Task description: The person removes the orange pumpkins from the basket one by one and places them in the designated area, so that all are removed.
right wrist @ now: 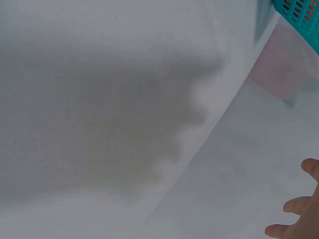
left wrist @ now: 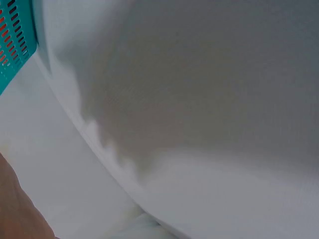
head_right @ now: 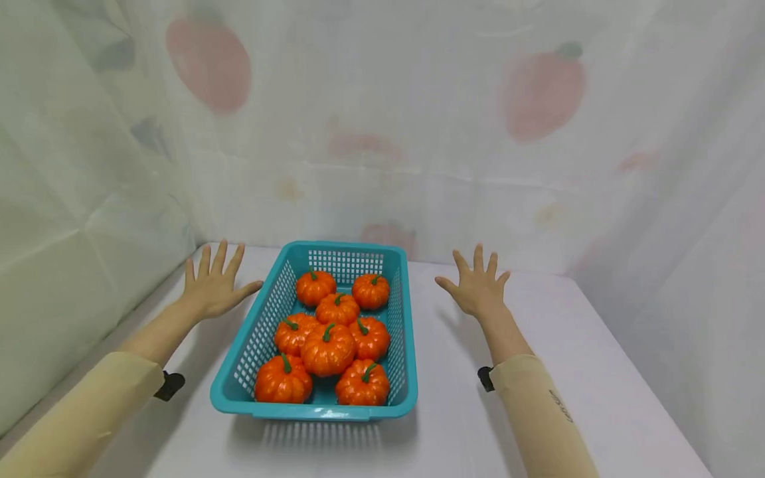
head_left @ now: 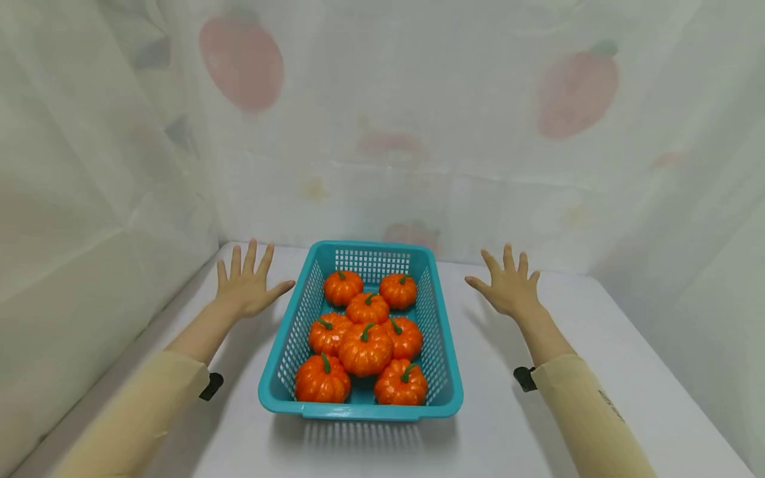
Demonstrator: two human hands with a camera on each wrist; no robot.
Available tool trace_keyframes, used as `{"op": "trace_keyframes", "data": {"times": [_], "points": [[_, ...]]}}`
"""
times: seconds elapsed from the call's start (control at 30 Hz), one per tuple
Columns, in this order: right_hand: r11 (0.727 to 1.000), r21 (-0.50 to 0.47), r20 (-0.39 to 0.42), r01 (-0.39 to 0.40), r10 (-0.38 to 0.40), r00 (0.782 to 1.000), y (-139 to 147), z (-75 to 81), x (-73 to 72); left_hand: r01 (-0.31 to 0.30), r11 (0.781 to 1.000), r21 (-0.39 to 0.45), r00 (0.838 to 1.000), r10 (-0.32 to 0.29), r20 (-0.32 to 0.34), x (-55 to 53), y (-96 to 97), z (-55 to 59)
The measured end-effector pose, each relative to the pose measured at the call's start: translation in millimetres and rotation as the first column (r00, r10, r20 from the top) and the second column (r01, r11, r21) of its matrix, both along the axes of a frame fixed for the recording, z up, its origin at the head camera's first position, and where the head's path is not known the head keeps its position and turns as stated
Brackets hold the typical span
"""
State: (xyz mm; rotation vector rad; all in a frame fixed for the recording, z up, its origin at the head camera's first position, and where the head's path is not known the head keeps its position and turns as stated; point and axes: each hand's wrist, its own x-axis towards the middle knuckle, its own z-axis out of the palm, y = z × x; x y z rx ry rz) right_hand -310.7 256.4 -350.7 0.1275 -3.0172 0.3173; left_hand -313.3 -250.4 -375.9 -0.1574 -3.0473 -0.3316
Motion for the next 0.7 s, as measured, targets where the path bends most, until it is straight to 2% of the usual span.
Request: {"op": "trace_keyframes", "data": {"times": [0.33, 0.47, 0.53, 0.6, 0.63, 0.67, 0.7], "points": [[1.0, -0.003, -0.004, 0.01, -0.01, 1.0, 2, -1.2, -0.5, 0.001, 1.0, 0.017, 1.0, -0.001, 0.01, -0.3, -1.0, -0.4], [0.999, -0.046, -0.063, -0.009, 0.006, 0.998, -6, 5.4, -1.0, -0.003, 0.997, 0.078, 1.0, 0.002, 0.009, -1.3, -2.6, 6.0], [0.993, -0.107, -0.098, -0.041, 0.03, 0.995, -14, 11.1, 0.3, 0.01, 0.991, 0.132, 1.0, -0.011, 0.002, -2.2, -3.6, 9.7], [0.979, -0.186, -0.126, -0.088, 0.065, 0.99, -25, 17.3, 4.0, 0.037, 0.976, 0.217, 0.999, -0.038, 0.001, -3.5, -4.4, 13.7], [0.966, -0.23, -0.139, -0.118, 0.088, 0.986, -31, 20.5, 6.7, 0.052, 0.961, 0.273, 0.998, -0.056, 0.007, -3.6, -4.1, 16.2], [0.949, -0.276, -0.15, -0.154, 0.116, 0.982, -38, 23.7, 9.7, 0.064, 0.938, 0.339, 0.997, -0.075, 0.019, -3.8, -4.0, 18.4], [0.931, -0.312, -0.158, -0.191, 0.148, 0.976, -44, 26.0, 12.7, 0.076, 0.906, 0.417, 0.994, -0.099, 0.035, -3.8, -3.7, 20.6]]}}
